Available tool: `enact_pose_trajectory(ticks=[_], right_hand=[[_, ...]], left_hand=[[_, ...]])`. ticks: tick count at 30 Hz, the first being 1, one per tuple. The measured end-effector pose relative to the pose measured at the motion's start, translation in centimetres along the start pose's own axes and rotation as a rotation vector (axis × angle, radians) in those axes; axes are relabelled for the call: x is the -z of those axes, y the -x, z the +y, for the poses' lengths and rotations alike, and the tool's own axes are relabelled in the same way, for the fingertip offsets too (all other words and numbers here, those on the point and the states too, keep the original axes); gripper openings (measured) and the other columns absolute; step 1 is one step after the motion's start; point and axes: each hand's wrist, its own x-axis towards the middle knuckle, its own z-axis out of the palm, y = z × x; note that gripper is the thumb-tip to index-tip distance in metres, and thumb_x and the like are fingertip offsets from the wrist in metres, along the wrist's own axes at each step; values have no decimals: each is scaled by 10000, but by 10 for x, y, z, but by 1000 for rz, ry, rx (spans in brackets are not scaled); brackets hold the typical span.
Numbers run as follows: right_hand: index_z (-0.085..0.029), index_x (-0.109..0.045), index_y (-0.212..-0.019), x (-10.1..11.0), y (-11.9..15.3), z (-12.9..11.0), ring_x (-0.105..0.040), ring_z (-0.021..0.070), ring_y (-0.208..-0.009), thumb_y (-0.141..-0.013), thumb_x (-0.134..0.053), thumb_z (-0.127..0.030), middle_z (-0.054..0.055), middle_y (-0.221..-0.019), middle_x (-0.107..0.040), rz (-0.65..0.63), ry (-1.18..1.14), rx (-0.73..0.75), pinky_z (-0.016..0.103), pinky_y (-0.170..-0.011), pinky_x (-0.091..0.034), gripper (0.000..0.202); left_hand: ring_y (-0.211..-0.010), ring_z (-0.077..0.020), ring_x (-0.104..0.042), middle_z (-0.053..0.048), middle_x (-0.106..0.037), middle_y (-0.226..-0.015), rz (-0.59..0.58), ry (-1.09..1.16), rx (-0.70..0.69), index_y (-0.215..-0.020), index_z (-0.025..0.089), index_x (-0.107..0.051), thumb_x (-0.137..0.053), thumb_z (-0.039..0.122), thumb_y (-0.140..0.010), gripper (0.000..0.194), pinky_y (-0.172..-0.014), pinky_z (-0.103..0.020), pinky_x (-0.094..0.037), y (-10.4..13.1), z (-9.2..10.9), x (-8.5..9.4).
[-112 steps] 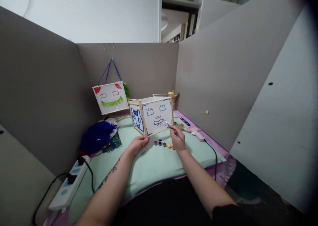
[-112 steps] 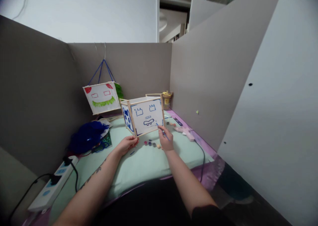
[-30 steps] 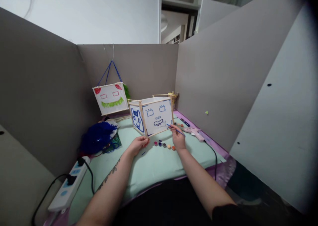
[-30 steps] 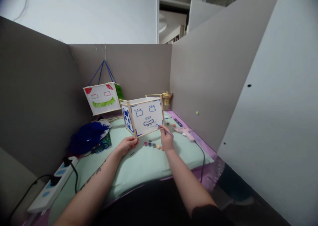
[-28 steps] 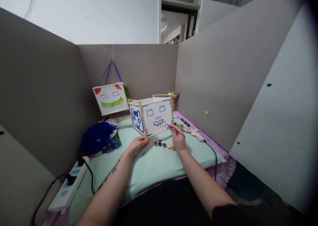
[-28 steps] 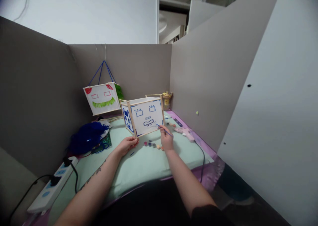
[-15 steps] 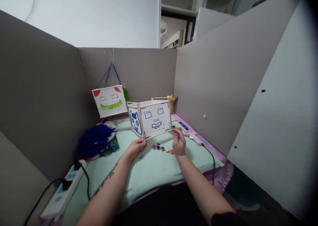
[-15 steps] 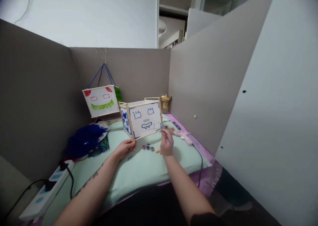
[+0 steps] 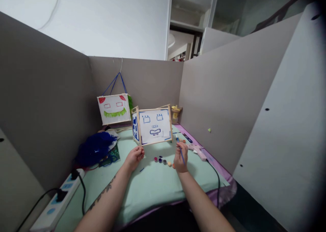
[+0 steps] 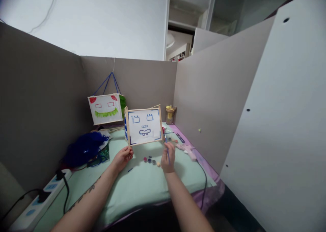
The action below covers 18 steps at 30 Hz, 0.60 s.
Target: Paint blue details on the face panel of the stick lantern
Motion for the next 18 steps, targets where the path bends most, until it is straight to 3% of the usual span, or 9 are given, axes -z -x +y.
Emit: enact_pose_trajectory(ticks=[5, 8, 11, 15, 18], right_hand=[[-208, -536, -1181, -1, 1, -16, -564, 237, -1070, -913, -393, -214, 106, -1112, -597, -198, -52, 171, 440, -903, -473, 304], [-212, -535, -1178, -1, 1, -24, -585, 226, -1033, -917, -384, -222, 95, -1066, -627, -254, -83, 225, 436, -900, -476, 302], [-201, -554, -1081, -1, 3, -26, -601, 213, -932, -938, -357, -251, 88, -957, -636, -259, -94, 213, 414, -835, -492, 248], [-205, -521, -815, 2, 8, -20, -548, 167, -660, -961, -311, -276, 29, -680, -551, -240, -81, 142, 311, -620, -464, 266], [-205, -499, -749, 2, 11, -14, -526, 157, -607, -959, -327, -282, 16, -632, -528, -278, -57, 93, 286, -577, -429, 283]], left_hand=[[-543, -74, -512, 9, -537, -625, -41, 91, 20, -731, 135, -562, -726, 172, -692, 173, -540, -184, -440, 3, 3, 0], [-552, -75, -519, 8, -534, -644, -46, 123, 25, -754, 138, -558, -688, 138, -727, 133, -517, -176, -435, 4, 3, -1], [-555, -75, -525, 9, -530, -649, -48, 138, 28, -766, 139, -556, -669, 123, -747, 115, -510, -171, -439, 3, 3, -2], [-547, -74, -525, 6, -535, -648, -40, 136, 39, -764, 135, -563, -666, 130, -758, 104, -509, -171, -448, 1, 1, 0], [-543, -73, -521, 2, -542, -650, -32, 127, 51, -763, 129, -574, -673, 129, -754, 99, -505, -170, -447, -1, -2, 1]])
